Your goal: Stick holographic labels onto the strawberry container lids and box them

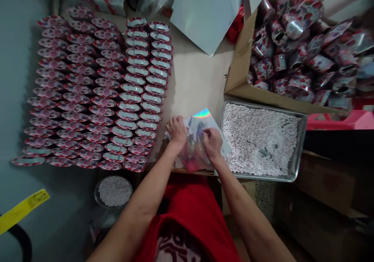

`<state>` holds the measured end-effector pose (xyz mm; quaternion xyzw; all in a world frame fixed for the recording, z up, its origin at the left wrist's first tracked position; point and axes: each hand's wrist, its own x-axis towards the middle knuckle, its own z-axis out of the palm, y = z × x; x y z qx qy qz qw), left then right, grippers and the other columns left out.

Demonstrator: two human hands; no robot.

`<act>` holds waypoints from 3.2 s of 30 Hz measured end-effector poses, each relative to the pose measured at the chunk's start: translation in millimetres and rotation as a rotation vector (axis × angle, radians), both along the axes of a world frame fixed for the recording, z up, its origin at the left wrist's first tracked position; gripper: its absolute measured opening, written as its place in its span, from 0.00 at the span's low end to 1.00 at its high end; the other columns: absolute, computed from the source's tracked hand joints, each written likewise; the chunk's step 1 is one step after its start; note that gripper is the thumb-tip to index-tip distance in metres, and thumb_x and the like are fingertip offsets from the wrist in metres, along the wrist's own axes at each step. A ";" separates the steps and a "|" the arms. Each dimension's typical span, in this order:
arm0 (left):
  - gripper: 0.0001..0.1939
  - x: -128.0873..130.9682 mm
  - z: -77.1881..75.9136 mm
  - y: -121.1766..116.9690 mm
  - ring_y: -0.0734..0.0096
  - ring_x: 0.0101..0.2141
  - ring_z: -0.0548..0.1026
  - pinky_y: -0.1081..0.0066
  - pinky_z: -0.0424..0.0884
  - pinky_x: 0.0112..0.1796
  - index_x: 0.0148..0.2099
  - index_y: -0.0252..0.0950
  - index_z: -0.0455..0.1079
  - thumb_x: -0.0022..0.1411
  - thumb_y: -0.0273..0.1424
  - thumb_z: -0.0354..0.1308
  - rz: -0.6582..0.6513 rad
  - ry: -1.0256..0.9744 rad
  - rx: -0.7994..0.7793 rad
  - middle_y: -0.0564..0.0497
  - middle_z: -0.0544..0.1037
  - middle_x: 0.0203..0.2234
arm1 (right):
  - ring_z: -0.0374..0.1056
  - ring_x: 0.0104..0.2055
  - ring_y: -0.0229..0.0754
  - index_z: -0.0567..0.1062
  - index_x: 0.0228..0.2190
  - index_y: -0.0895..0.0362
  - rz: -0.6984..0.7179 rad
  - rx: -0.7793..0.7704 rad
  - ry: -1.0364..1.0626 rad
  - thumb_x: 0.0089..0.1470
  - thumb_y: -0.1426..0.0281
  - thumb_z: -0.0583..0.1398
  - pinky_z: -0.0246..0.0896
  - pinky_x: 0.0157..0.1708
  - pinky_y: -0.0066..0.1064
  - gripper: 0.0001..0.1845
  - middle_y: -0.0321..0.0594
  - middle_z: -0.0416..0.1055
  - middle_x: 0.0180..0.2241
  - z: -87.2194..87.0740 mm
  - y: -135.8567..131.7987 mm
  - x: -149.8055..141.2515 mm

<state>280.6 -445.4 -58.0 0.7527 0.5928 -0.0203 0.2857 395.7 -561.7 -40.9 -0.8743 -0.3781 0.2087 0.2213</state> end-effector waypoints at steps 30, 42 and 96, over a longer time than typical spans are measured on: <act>0.08 -25.2 7.3 4.8 0.54 0.54 0.74 0.59 0.66 0.58 0.46 0.36 0.77 0.65 0.26 0.62 0.097 -0.427 -0.008 0.40 0.79 0.50 | 0.63 0.26 0.41 0.80 0.34 0.54 0.070 0.041 0.154 0.60 0.61 0.65 0.57 0.33 0.34 0.09 0.32 0.67 0.20 90.5 -23.4 -24.4; 0.38 -139.8 71.1 -59.5 0.59 0.37 0.82 0.62 0.80 0.39 0.43 0.32 0.78 0.49 0.63 0.69 0.813 -1.198 -1.172 0.39 0.84 0.37 | 0.68 0.27 0.36 0.79 0.30 0.56 -0.375 0.122 0.994 0.42 0.53 0.76 0.70 0.30 0.30 0.23 0.33 0.74 0.26 135.1 -29.7 -107.1; 0.18 -237.7 46.7 19.2 0.54 0.48 0.74 0.58 0.68 0.52 0.40 0.38 0.72 0.51 0.31 0.76 0.464 -0.434 0.099 0.45 0.77 0.43 | 0.67 0.30 0.44 0.70 0.33 0.52 -0.326 -0.009 0.430 0.36 0.50 0.71 0.57 0.31 0.32 0.28 0.32 0.70 0.25 8.6 63.0 -193.9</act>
